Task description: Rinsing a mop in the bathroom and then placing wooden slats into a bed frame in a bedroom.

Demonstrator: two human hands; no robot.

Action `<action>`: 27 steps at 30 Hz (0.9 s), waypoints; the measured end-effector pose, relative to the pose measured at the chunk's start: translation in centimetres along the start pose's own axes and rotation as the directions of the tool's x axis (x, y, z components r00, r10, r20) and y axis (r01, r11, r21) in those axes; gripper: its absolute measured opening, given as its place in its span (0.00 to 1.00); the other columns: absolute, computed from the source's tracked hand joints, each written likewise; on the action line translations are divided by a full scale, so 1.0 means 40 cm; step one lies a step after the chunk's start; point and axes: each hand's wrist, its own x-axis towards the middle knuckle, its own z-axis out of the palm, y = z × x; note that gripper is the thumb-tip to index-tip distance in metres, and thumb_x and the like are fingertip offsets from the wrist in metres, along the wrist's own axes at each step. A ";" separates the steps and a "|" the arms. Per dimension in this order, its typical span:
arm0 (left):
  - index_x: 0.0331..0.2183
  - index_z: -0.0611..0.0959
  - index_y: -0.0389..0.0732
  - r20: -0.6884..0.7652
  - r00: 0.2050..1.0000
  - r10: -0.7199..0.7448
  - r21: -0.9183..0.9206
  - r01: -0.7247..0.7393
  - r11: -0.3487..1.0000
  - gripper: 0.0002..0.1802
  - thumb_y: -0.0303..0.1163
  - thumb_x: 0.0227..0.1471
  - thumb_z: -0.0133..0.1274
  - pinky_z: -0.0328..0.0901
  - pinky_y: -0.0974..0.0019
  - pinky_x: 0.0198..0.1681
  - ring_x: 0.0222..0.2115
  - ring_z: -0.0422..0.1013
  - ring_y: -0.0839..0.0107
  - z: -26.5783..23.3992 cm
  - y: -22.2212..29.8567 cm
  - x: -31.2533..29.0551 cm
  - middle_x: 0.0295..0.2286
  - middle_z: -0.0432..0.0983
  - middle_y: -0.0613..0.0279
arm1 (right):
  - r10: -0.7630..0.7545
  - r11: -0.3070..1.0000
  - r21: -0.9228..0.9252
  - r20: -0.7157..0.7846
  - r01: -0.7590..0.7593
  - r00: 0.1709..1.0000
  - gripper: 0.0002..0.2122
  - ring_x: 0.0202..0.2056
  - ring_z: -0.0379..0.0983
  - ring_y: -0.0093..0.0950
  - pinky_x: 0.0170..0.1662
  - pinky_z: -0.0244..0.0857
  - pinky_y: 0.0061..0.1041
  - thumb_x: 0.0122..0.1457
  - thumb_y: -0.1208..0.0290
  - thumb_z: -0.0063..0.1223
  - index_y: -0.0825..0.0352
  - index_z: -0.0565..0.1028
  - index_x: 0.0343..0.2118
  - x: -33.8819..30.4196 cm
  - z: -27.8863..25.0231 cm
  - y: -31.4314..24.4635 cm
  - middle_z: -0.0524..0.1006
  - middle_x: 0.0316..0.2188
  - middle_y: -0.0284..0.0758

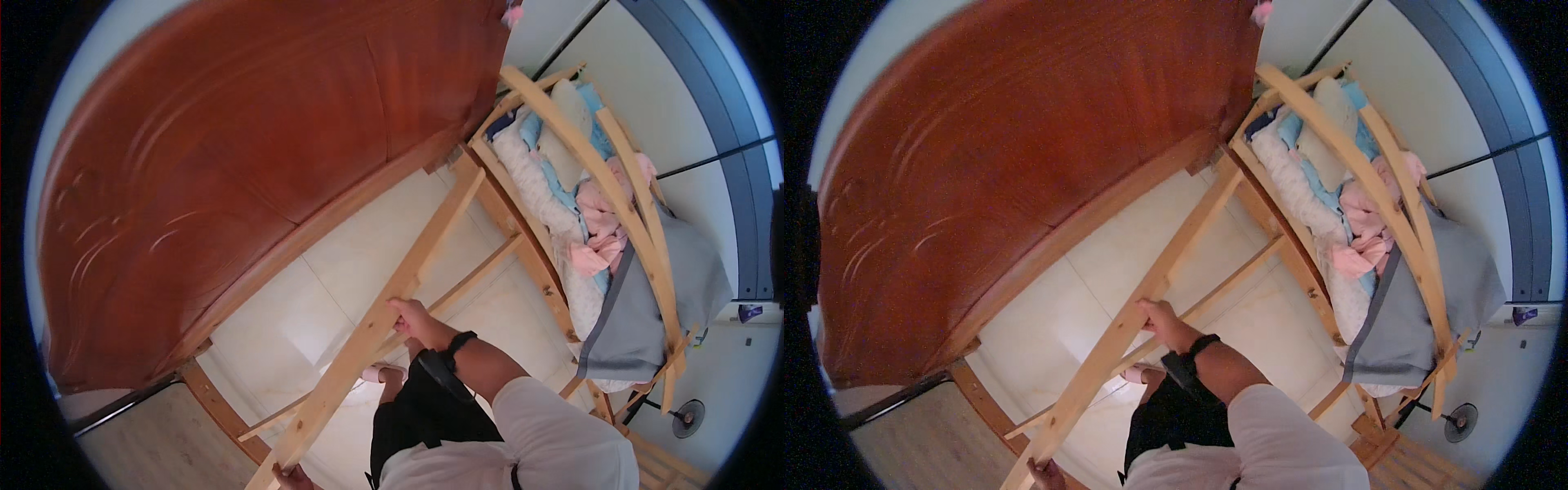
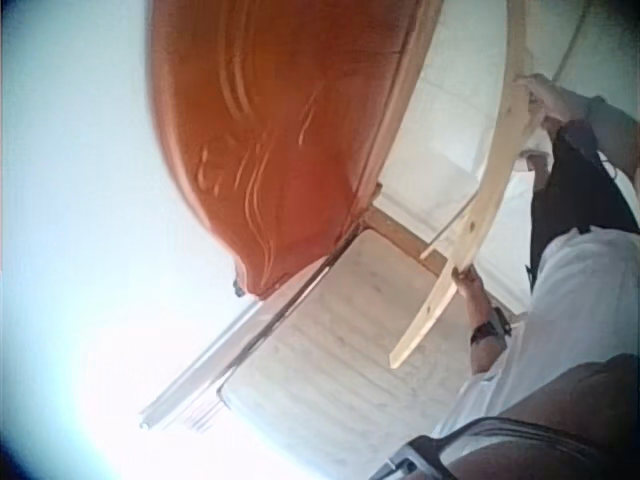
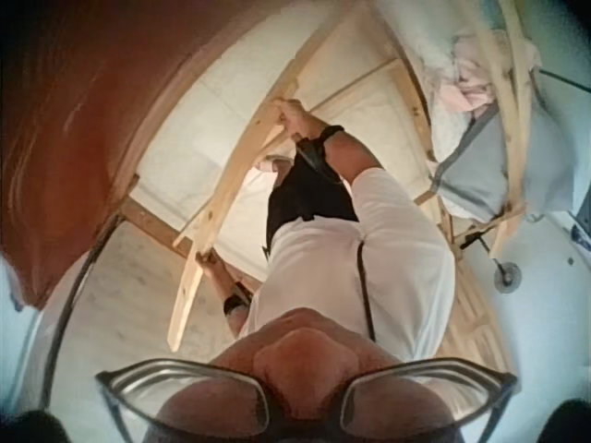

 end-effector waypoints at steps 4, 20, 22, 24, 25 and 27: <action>0.35 0.72 0.36 -0.028 0.871 0.490 0.788 -0.283 0.548 0.17 0.38 0.45 0.49 0.63 0.67 0.23 0.23 0.64 0.71 -0.026 -0.003 0.194 0.24 0.68 0.60 | 0.019 0.999 -0.045 -0.072 -0.022 0.997 0.14 0.28 0.71 0.31 0.30 0.68 0.31 0.45 0.67 0.53 0.71 0.68 0.33 0.221 -0.019 -0.048 0.71 0.28 0.38; 0.33 0.73 0.38 0.099 0.926 0.364 0.911 -0.232 0.341 0.16 0.42 0.47 0.47 0.65 0.76 0.31 0.27 0.68 0.74 0.025 -0.075 0.669 0.26 0.70 0.63 | 0.017 1.000 -0.007 -0.176 -0.018 0.984 0.15 0.30 0.70 0.35 0.30 0.68 0.33 0.44 0.68 0.55 0.71 0.68 0.33 0.513 -0.130 -0.053 0.71 0.28 0.41; 0.28 0.74 0.41 -0.007 0.903 0.429 0.902 -0.180 0.392 0.14 0.42 0.46 0.48 0.65 0.77 0.27 0.22 0.67 0.75 0.033 -0.147 0.715 0.21 0.69 0.67 | 0.000 0.999 -0.032 -0.223 -0.008 0.975 0.14 0.27 0.70 0.32 0.25 0.66 0.28 0.45 0.68 0.53 0.71 0.68 0.32 0.538 -0.154 -0.078 0.70 0.27 0.39; 0.24 0.73 0.43 0.122 0.929 0.348 0.883 -0.262 0.389 0.11 0.41 0.44 0.51 0.62 0.79 0.22 0.18 0.65 0.78 0.064 0.012 0.745 0.17 0.66 0.70 | 0.037 0.999 -0.030 -0.196 -0.044 0.980 0.13 0.24 0.69 0.29 0.20 0.64 0.23 0.46 0.68 0.51 0.71 0.68 0.32 0.559 -0.071 -0.047 0.69 0.25 0.38; 0.23 0.72 0.44 0.087 0.908 0.410 0.892 -0.254 0.373 0.11 0.40 0.44 0.51 0.61 0.80 0.21 0.17 0.63 0.79 0.054 -0.029 0.765 0.16 0.65 0.71 | 0.028 0.999 -0.022 -0.238 -0.034 0.971 0.13 0.26 0.70 0.31 0.23 0.66 0.26 0.46 0.68 0.52 0.71 0.68 0.32 0.559 -0.075 -0.049 0.69 0.26 0.38; 0.22 0.71 0.45 0.022 0.892 0.452 0.916 -0.199 0.348 0.10 0.40 0.44 0.51 0.60 0.82 0.19 0.15 0.62 0.81 0.058 -0.150 0.792 0.14 0.63 0.72 | 0.005 0.999 -0.029 -0.306 -0.014 0.952 0.14 0.28 0.70 0.32 0.26 0.68 0.28 0.45 0.68 0.52 0.71 0.68 0.32 0.557 -0.108 -0.067 0.69 0.28 0.38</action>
